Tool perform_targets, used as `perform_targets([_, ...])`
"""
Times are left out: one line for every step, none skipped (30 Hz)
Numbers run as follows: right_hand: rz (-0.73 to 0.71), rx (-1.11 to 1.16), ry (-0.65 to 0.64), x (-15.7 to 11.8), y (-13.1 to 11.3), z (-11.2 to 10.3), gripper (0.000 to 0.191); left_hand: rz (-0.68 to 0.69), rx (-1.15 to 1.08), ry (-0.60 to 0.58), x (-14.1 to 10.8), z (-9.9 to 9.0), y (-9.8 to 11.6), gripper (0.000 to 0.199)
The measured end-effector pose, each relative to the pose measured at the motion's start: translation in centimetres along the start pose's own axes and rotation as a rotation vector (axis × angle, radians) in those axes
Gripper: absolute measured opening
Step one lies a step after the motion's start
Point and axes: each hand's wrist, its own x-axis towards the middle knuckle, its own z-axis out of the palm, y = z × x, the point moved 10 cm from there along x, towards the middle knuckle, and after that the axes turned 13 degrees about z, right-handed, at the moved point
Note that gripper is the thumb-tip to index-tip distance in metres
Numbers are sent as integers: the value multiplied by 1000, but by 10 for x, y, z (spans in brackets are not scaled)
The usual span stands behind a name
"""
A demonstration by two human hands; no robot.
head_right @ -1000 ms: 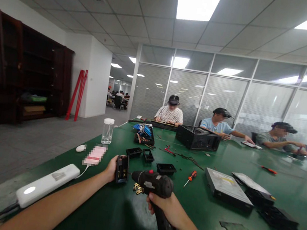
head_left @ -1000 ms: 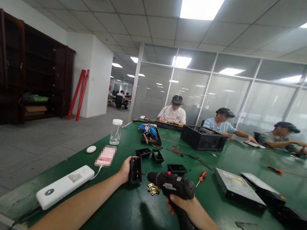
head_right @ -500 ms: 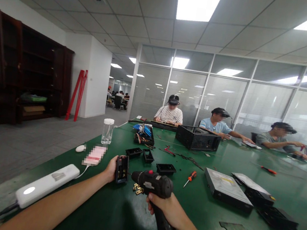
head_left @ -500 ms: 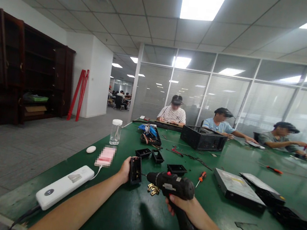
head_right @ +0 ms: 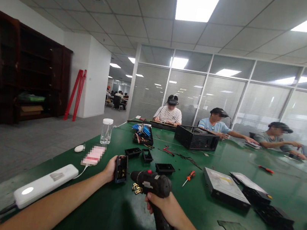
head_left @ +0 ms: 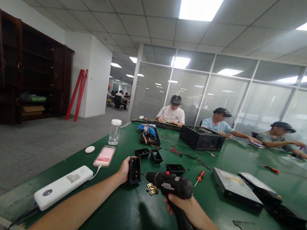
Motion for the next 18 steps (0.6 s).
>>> perform_targets([0,-3,-2,0,1,0,27,0,1,0,0,0,0,23])
perform_targets([1,-3,-4,1,1,0,27,1,3,0,0,0,0,23])
perform_targets([1,-3,-4,1,1,0,28,2,5,-1,0,0,0,24])
perform_targets([0,-5,-5,1,1,0,28,3,7,-3,0,0,0,23])
perform_targets([-1,-6,-6,0,0,0,28,5,8,-5,0,0,1,23])
perform_targets([-2,-7,-4,0,-1,1,28,6,7,-6,0,0,1,22])
perform_targets([-5,-7,0,-1,-3,1,29,5,7,-6,0,0,1,22])
perform_targets([-5,-6,5,-1,-4,1,29,1,8,-6,-1,0,1,22])
perform_targets([-2,-7,10,-1,-5,1,29,-6,9,-4,-1,0,0,22])
perform_targets([3,-7,15,-2,-5,1,30,-14,9,-4,-1,0,-1,22])
perform_targets([8,-7,19,-2,-5,1,30,-18,9,-5,-1,0,-1,23])
perform_targets([13,-10,18,-2,-4,1,31,-18,7,-8,-1,1,-1,23])
perform_targets([15,-11,18,-1,-3,0,31,-13,6,-11,0,1,-1,23])
perform_targets([17,-12,15,-1,-2,0,31,-6,4,-15,0,1,-1,23])
perform_targets([17,-10,12,0,0,0,30,-1,4,-19,1,1,-1,23])
perform_targets([19,-7,9,0,2,-1,30,2,5,-21,1,0,-1,23])
perform_targets([20,-2,8,1,3,-1,30,-1,7,-22,2,0,-2,24])
perform_targets([21,3,6,2,4,-2,29,-9,8,-23,2,-1,-3,25])
